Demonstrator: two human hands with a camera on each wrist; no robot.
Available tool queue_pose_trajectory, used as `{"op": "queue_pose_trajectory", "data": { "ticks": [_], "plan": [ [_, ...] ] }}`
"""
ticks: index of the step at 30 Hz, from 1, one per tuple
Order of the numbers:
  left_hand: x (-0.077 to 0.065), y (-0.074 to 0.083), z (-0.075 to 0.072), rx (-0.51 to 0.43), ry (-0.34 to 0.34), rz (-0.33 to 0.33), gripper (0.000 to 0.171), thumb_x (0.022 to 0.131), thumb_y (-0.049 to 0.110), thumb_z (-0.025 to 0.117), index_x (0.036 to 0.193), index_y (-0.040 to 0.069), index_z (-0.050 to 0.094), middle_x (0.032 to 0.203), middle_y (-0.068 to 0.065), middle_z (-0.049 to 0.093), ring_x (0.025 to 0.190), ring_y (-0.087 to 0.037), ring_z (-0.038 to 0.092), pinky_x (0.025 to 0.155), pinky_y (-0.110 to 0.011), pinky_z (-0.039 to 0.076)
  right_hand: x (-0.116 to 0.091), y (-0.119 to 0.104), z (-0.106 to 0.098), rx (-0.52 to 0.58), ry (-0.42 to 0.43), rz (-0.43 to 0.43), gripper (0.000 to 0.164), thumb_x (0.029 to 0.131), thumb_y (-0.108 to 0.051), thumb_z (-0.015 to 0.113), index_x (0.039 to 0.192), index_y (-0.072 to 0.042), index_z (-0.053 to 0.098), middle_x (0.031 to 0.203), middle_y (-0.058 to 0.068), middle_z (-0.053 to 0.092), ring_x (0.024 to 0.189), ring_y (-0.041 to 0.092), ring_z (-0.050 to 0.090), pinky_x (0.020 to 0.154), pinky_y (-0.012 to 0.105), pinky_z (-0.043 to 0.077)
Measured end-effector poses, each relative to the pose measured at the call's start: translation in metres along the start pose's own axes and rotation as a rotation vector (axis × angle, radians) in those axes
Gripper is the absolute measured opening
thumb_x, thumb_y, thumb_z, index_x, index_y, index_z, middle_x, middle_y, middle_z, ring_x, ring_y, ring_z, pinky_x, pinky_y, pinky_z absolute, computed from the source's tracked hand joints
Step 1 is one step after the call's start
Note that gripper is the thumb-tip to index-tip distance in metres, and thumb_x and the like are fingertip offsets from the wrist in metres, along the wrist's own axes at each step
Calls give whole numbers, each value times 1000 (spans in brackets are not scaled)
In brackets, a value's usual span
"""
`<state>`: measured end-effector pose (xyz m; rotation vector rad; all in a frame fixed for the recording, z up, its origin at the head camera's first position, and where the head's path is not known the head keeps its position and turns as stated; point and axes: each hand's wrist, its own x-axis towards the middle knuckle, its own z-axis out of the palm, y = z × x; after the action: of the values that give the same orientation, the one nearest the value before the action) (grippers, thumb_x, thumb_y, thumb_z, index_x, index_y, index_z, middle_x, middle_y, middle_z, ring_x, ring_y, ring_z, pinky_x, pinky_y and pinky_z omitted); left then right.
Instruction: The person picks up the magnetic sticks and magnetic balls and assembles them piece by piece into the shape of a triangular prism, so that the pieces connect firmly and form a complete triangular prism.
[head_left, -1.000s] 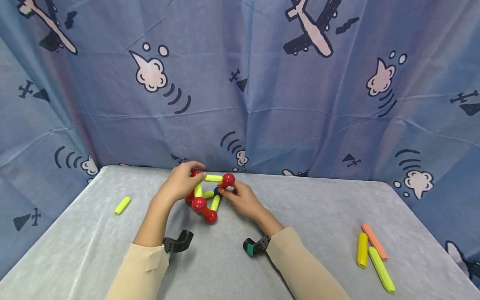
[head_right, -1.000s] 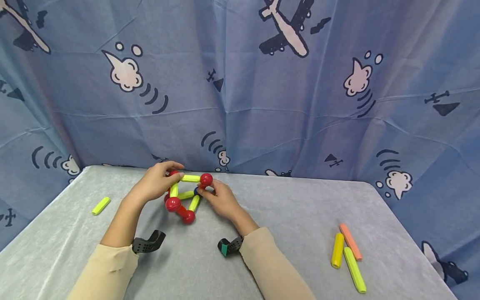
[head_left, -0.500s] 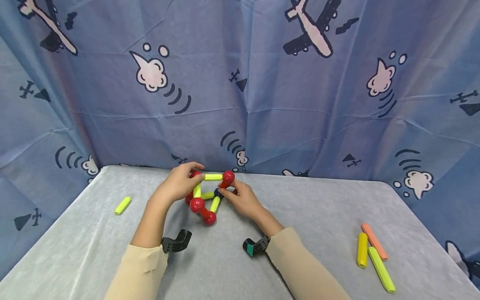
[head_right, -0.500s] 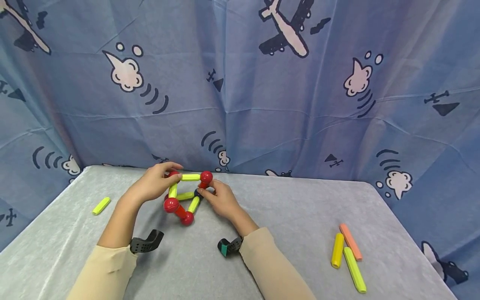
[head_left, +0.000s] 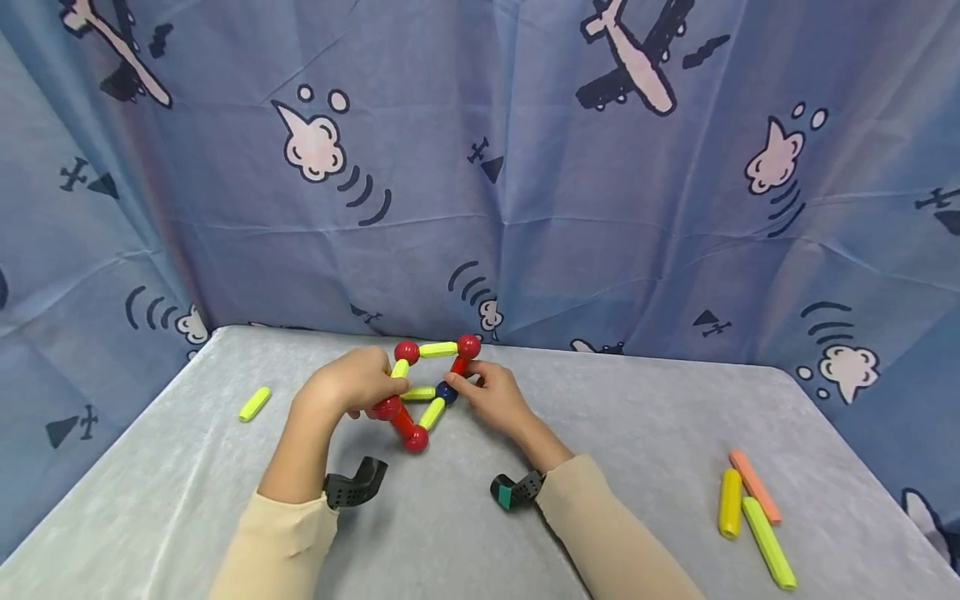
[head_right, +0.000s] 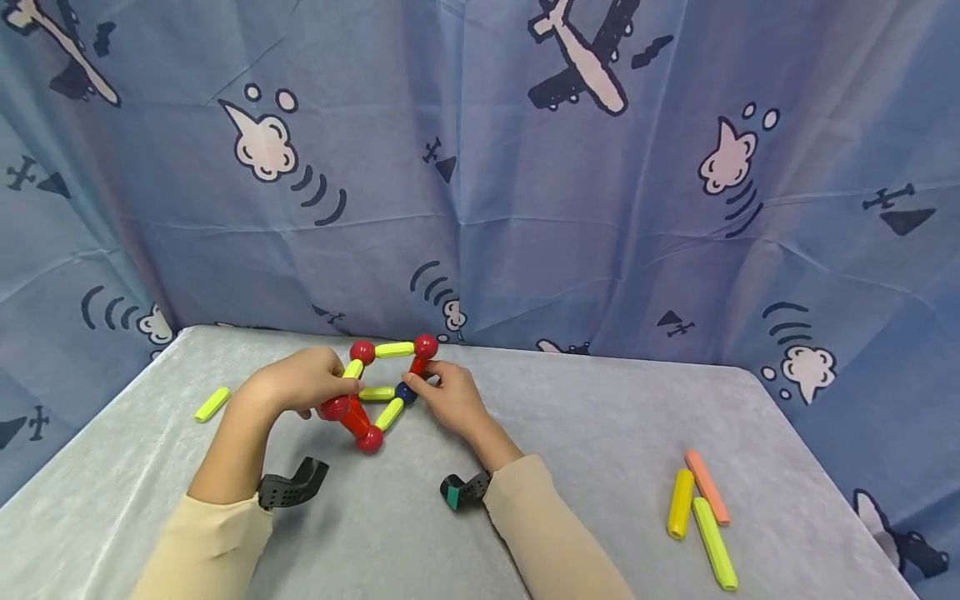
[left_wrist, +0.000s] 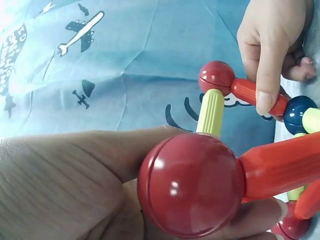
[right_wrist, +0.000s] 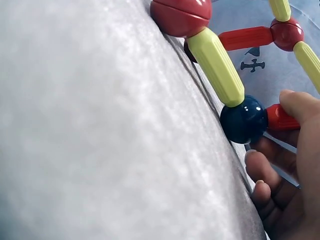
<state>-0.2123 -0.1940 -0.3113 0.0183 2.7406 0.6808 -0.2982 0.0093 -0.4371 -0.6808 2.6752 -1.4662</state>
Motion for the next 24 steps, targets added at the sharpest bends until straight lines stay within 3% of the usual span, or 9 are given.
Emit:
{"op": "queue_pose_trajectory", "data": {
  "ticks": [8,14,24],
  "plan": [
    [8,-4,2,35,83,-23,38,100,29,60,70,7,66,60,-7,66,54,-18,59,52,-26,48,0,1,1,-29,25,-53,25,95,-34,71,96,-9,73,75,5,67,56,12,55,53,24,47],
    [18,0,9,-13,187,-56,43,100,30,58,63,8,62,54,-5,59,53,-22,63,50,-26,44,-2,0,-1,-96,37,-97,25,95,-35,71,94,-10,72,77,4,66,58,11,53,54,22,44],
    [20,2,11,-47,223,-87,40,100,28,56,66,7,60,52,-3,54,47,-16,55,48,-25,41,-5,-6,-1,-257,-7,-168,29,97,-38,65,94,-10,67,67,2,53,60,13,48,56,24,39]
  ]
}}
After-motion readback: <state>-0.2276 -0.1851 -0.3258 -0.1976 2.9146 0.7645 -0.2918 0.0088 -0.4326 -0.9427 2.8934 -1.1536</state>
